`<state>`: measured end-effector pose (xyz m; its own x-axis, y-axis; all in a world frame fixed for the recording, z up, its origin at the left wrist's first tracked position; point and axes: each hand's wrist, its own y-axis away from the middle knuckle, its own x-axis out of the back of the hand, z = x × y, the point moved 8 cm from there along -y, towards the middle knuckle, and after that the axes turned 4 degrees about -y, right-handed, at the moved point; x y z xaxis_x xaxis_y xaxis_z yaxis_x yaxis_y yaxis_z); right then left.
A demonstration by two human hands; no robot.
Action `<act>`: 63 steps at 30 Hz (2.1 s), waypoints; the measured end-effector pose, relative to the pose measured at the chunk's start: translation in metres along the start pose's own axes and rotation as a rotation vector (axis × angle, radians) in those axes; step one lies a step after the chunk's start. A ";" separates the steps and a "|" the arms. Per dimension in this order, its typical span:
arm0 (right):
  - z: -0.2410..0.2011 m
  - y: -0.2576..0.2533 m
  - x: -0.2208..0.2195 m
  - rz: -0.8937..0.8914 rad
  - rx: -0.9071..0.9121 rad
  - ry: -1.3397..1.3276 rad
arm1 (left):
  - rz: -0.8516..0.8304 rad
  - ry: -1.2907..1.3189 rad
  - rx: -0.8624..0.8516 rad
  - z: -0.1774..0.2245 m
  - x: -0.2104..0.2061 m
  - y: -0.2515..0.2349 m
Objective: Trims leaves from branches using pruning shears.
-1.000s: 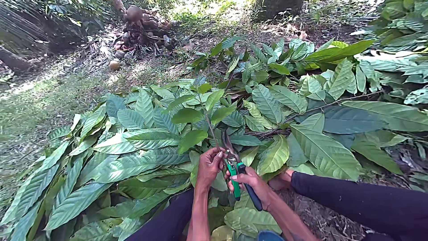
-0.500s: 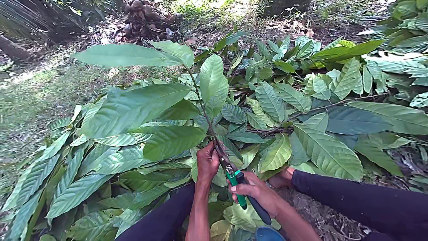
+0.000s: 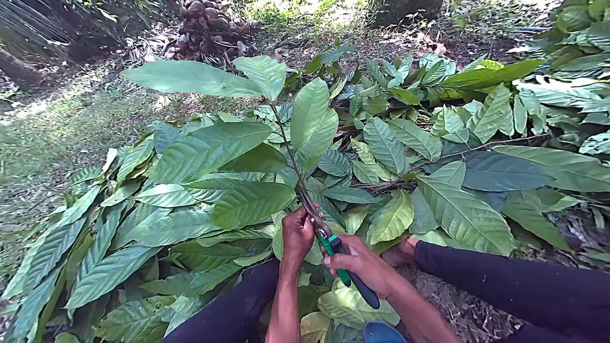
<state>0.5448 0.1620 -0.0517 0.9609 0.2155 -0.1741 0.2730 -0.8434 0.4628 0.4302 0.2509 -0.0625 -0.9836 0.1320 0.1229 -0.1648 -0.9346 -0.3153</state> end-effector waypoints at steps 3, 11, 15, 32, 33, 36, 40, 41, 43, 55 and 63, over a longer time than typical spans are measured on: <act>0.003 0.001 -0.001 0.009 0.001 -0.004 | 0.006 -0.012 0.009 0.000 0.000 0.001; 0.003 0.002 0.002 0.020 -0.006 -0.032 | 0.021 0.024 0.010 -0.001 -0.001 0.003; 0.004 0.000 0.004 0.026 -0.002 -0.018 | 0.016 0.032 -0.001 0.000 -0.001 0.003; -0.032 -0.010 -0.011 0.046 0.140 -0.001 | 0.063 0.024 0.086 -0.002 -0.004 0.006; -0.033 -0.011 -0.012 0.052 0.143 -0.009 | 0.067 0.009 0.078 -0.001 -0.004 0.007; -0.038 -0.013 -0.012 0.059 0.162 -0.019 | 0.072 -0.024 0.044 0.001 -0.004 0.008; -0.040 -0.016 -0.011 0.085 0.167 -0.012 | 0.077 -0.009 0.053 0.000 -0.005 0.010; -0.041 -0.016 -0.011 0.091 0.170 -0.018 | 0.079 -0.008 0.063 0.001 -0.005 0.010; -0.041 -0.016 -0.011 0.119 0.188 -0.030 | 0.078 -0.010 0.087 0.001 -0.006 0.010; -0.078 -0.013 -0.019 0.021 0.323 -0.021 | 0.147 -0.133 0.000 0.024 0.001 0.020; -0.098 -0.017 -0.019 0.007 0.367 -0.089 | 0.168 -0.113 -0.039 0.022 -0.001 0.022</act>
<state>0.5267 0.2207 0.0286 0.9504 0.1787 -0.2545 0.2156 -0.9684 0.1253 0.4294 0.2234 -0.0491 -0.9833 -0.0651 0.1698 -0.0037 -0.9264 -0.3766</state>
